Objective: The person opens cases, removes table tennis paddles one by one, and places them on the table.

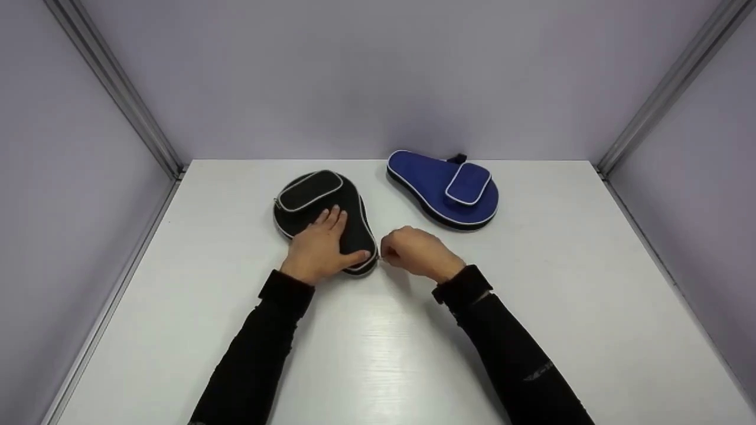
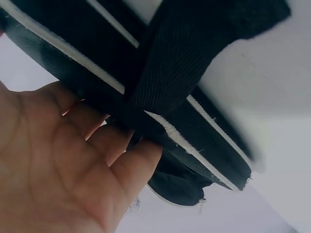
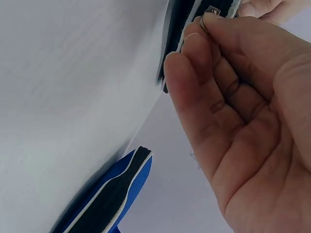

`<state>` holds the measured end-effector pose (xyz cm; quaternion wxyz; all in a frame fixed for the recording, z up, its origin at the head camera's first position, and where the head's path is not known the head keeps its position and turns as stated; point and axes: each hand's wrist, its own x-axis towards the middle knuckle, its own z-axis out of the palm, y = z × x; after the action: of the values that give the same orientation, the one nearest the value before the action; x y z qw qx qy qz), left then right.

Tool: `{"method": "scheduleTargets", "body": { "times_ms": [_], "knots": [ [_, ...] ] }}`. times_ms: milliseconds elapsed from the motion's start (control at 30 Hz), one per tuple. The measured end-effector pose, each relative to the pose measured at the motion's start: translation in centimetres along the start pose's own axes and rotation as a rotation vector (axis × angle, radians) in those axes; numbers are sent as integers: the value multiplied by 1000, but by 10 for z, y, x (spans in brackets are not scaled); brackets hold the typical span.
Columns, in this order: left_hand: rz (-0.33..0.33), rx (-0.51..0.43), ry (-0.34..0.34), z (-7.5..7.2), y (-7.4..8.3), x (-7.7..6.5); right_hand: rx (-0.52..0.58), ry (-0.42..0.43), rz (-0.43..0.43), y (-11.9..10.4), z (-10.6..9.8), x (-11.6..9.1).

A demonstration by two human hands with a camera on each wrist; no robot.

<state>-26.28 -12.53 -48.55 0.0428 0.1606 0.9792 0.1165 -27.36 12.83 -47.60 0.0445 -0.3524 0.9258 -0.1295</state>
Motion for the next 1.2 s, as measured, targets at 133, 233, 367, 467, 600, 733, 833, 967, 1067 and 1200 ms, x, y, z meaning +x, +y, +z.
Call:
{"method": "scheduleTargets", "body": {
  "times_ms": [133,233,367,467,600,733,833,967,1067,1200],
  "knots": [
    [-18,67,-8,0,3,-2,-10,35,26,3,1,1],
    [-10,123,-21,-2,5,-4,-15,63,54,9,2,1],
    [56,167,-44,-5,9,-7,-33,101,108,19,1,0],
    [116,175,-63,-7,12,-9,-43,134,161,26,0,-1],
    [170,172,-86,-10,18,-11,-51,181,225,33,0,-3],
    [203,190,-110,-12,24,-12,-58,212,255,37,0,-5],
    [230,219,-102,-13,23,-12,-58,215,264,38,-1,-7],
    [260,245,-51,-17,16,-12,-52,211,265,40,-1,-8],
    [264,261,-12,-19,7,-11,-40,201,268,40,-1,-7],
    [250,257,-19,-21,-4,-11,-36,189,270,40,-1,-7]
  ]
}}
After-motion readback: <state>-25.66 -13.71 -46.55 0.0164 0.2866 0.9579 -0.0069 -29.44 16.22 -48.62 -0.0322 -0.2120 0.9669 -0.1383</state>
